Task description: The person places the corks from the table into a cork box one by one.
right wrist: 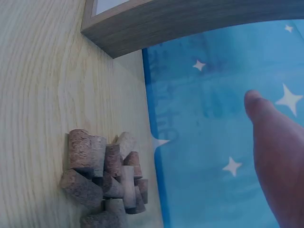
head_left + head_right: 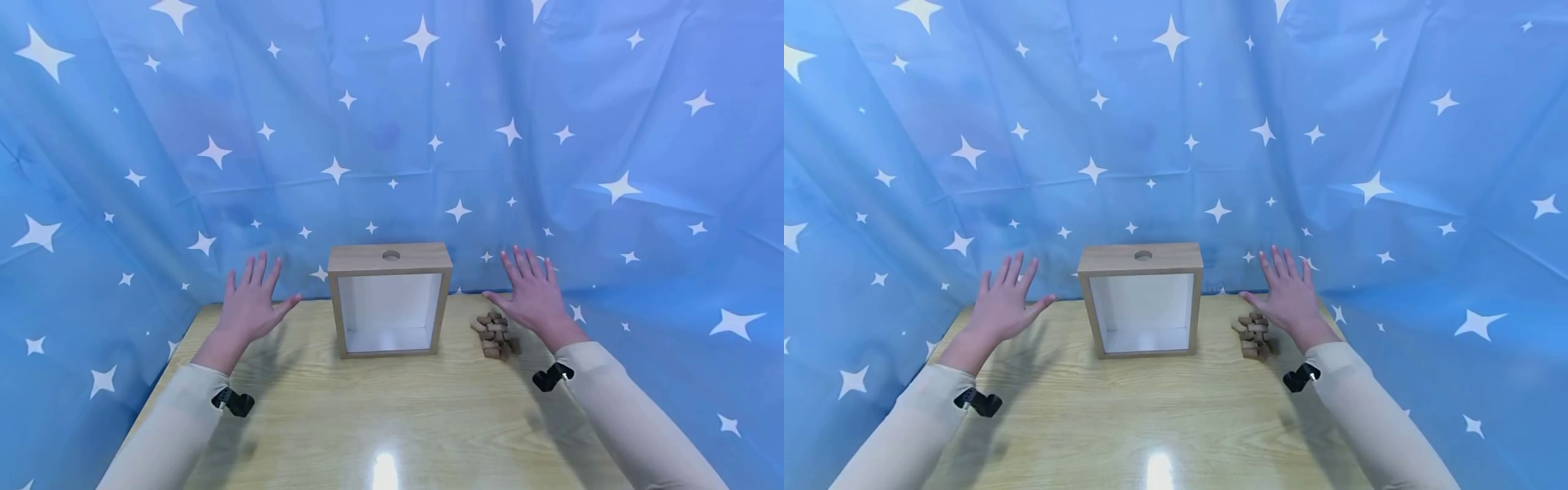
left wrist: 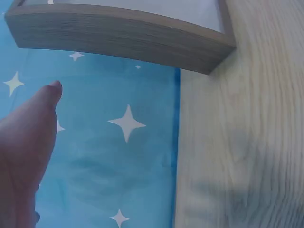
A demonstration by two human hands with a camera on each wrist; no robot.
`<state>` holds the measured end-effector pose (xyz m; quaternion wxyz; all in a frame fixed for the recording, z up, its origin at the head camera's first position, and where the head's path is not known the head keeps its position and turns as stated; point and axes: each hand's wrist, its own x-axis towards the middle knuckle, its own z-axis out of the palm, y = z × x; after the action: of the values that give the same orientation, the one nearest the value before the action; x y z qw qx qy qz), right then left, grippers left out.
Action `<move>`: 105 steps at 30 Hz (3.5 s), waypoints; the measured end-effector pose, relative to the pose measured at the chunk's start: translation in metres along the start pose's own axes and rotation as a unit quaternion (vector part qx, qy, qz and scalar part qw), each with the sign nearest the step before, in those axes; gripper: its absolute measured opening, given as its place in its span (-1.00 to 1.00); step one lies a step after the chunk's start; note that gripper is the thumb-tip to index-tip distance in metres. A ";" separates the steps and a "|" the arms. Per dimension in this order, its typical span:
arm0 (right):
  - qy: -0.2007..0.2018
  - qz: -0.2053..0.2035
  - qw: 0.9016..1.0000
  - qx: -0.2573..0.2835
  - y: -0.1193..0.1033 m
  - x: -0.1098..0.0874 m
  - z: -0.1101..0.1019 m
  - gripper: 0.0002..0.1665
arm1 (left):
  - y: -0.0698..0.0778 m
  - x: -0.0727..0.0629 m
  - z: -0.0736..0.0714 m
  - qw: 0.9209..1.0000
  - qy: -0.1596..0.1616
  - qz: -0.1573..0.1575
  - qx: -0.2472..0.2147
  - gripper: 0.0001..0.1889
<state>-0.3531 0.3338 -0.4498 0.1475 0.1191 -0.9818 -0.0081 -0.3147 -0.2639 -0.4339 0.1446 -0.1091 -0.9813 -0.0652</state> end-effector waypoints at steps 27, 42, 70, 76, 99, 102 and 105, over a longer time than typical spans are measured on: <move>-0.052 0.085 0.958 0.269 0.009 -0.088 0.054 -0.26 | 0.065 0.043 -0.048 0.959 0.052 0.160 -0.226 -0.13; -0.028 0.107 0.952 0.284 0.011 -0.107 0.079 -0.43 | 0.077 0.060 -0.045 0.953 0.034 0.177 -0.243 -0.27; -0.001 0.149 0.939 0.311 0.006 -0.110 0.096 -0.60 | 0.078 0.060 -0.048 0.942 0.002 0.147 -0.303 -0.29; 0.010 0.176 0.922 0.346 0.003 -0.110 0.091 -0.62 | 0.078 0.060 -0.048 0.940 -0.001 0.146 -0.307 -0.29; 0.119 0.118 0.892 0.420 -0.028 -0.074 0.014 -0.67 | 0.077 0.062 -0.049 0.944 -0.013 0.145 -0.297 -0.25; 0.127 0.105 0.891 0.423 -0.031 -0.068 0.004 -0.69 | 0.077 0.063 -0.049 0.945 -0.014 0.141 -0.296 -0.26; 0.138 0.087 0.892 0.422 -0.036 -0.062 -0.008 -0.70 | 0.076 0.063 -0.049 0.945 -0.017 0.137 -0.296 -0.25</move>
<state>-0.2847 0.3137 -0.4615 0.2179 0.0844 -0.8690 0.4362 -0.3426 -0.1856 -0.3608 0.0969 -0.2814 -0.8956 -0.3305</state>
